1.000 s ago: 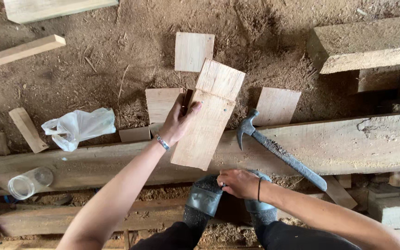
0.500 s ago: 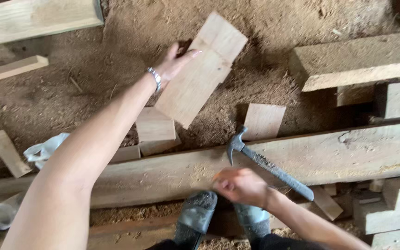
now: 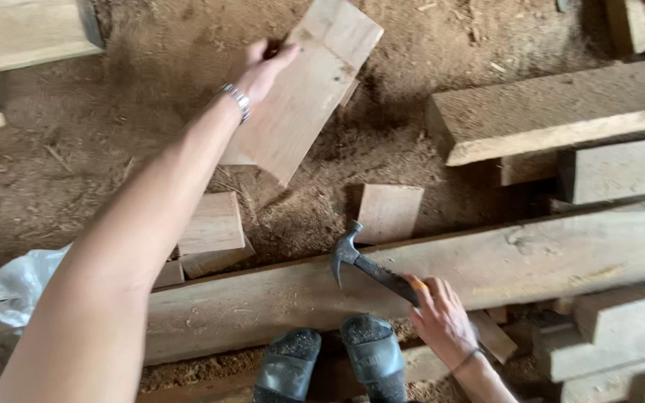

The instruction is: The person assembles small wooden components by hand, aligning pieces and using a hammer to drive small nails into the joints.

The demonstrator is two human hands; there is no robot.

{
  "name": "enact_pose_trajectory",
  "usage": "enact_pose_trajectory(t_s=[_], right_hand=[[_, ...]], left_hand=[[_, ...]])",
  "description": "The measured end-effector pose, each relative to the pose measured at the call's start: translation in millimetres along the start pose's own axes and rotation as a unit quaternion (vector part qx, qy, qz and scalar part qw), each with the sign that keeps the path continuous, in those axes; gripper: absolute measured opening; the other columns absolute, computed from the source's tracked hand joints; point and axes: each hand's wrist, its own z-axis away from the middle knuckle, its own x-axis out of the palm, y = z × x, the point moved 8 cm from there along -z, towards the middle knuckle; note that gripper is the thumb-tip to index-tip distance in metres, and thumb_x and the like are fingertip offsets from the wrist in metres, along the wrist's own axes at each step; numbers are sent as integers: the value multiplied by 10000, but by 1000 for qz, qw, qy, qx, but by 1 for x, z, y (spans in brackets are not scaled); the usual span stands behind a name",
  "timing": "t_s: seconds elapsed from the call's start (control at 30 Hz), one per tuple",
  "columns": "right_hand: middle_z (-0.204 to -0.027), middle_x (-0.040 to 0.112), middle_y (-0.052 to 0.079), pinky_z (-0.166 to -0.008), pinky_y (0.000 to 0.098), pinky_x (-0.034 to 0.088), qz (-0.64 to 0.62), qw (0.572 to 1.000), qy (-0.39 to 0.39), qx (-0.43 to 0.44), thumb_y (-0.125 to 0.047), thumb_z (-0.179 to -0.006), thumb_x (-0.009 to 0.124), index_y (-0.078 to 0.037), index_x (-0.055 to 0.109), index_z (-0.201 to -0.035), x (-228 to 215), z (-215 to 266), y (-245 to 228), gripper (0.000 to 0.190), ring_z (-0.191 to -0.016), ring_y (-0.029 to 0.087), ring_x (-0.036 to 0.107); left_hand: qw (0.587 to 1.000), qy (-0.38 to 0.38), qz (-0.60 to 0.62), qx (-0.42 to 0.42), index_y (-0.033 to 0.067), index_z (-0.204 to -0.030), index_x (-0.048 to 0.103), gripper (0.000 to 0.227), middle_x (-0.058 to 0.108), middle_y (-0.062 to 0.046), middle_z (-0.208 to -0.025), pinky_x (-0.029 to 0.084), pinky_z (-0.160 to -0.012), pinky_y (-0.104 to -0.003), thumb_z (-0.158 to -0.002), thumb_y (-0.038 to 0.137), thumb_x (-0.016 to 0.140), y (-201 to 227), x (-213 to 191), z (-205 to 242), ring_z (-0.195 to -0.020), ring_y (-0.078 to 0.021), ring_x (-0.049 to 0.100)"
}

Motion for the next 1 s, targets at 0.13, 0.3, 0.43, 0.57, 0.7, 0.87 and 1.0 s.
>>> enact_pose_trajectory(t_s=[0.13,0.3,0.43,0.57,0.7,0.87,1.0], right_hand=[[-1032,605,165,-434,337,622,-56,995,-62,60,-198,-876,653,-127,468,-1469,-31,-4,-3,625,-573,223,667],[-1015,720,168,-470,326,641,-175,980,-57,75,-153,-781,732,-167,566,-1390,-67,-28,-5,631,-665,234,725],[-921,750,141,-485,306,573,-277,952,-68,110,-126,-833,743,-125,581,-1350,-69,-31,-14,541,-599,211,699],[-950,757,131,-321,277,484,-255,966,-15,-29,-134,-903,675,-45,504,-1355,-98,-84,-47,491,-415,106,653],[-899,734,166,-357,288,464,-203,968,43,-143,-66,-968,607,-22,470,-1492,-129,-137,-92,544,-483,118,593],[-893,743,130,-397,305,490,-183,965,56,-177,-99,-1070,538,-94,417,-1578,-124,-191,-127,523,-510,137,599],[-893,722,160,-424,324,520,-158,971,51,-169,-136,-1072,541,-115,440,-1555,-115,-192,-138,494,-537,139,617]], left_hand=[[995,-56,35,79,147,-920,669,356,591,45,-726,408,-524,-199,-1000,495,663,-27,-51,22,-621,-66,505],[979,-5,-205,18,137,-940,660,396,622,-38,-786,420,-566,-270,-1058,510,600,-58,-91,56,-661,-144,536],[891,238,-333,196,115,-1340,638,532,548,-257,-1376,576,-869,-443,-971,486,732,-27,-93,99,-1114,-314,609],[902,176,-382,99,171,-1548,276,1151,267,-256,-1553,268,-1072,-749,-718,740,834,-47,-86,155,-1396,-460,347],[902,82,-422,31,247,-1591,144,1329,219,-285,-1577,284,-1113,-705,-576,710,867,-70,-85,206,-1414,-476,314],[888,61,-453,57,321,-1631,161,1302,283,-307,-1528,377,-1095,-672,-599,745,833,-71,-85,209,-1376,-468,375],[850,58,-520,68,303,-1634,156,1310,322,-351,-1426,400,-1029,-686,-633,841,806,-66,-82,207,-1296,-538,382]])
